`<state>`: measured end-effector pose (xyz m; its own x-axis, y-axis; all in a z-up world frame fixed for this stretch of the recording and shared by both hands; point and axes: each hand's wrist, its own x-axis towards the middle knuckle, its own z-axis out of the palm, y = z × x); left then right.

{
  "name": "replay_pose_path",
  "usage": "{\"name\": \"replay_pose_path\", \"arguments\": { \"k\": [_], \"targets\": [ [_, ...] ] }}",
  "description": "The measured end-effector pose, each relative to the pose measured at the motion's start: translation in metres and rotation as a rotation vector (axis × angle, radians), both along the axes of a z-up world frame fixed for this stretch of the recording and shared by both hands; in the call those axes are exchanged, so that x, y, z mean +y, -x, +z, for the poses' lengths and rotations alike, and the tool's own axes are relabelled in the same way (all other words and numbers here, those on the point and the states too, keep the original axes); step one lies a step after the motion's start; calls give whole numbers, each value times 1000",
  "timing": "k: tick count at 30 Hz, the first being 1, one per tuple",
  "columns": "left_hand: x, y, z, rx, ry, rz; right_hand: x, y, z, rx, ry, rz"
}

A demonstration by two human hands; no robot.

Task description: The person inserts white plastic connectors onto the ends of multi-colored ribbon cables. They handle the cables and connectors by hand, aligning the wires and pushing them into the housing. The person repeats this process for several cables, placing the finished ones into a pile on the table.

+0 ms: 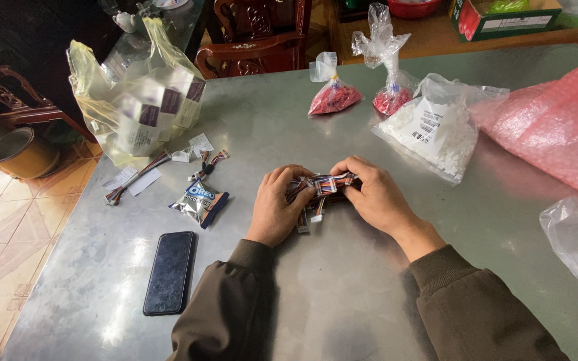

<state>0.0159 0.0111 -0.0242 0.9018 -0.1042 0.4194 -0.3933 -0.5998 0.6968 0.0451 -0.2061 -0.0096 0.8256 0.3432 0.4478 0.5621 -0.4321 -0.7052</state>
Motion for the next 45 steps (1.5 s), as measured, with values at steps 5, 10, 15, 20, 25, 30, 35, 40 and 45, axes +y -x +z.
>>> {"name": "replay_pose_path", "arguments": {
  "k": [5, 10, 15, 20, 25, 30, 35, 40, 45],
  "targets": [
    [-4, 6, 7, 31, 86, 39, -3, 1, -1, 31, -2, -82],
    [-1, 9, 12, -70, 108, 81, -4, -2, -4, 35, 20, -147],
    [-5, 13, 10, -40, -56, -26, -4, -9, -14, 78, 51, -210],
    [-6, 6, -5, -17, -152, 69, 0, -9, -16, -24, 92, -167],
    [-8, 4, -11, -116, -155, 136, 4, 2, -9, -136, 151, -37],
    [-12, 19, 0, -402, -125, 179, -1, -12, -33, -146, 213, -28],
    [-6, 98, 18, -324, -156, 275, 0, -12, -28, -104, 223, -32],
    [89, 160, -9, -304, -429, 690, -1, -16, -37, -165, 229, -4],
    [150, 200, -25, 122, -128, 707, 0, -17, -35, -168, 261, -10]
  ]
}}
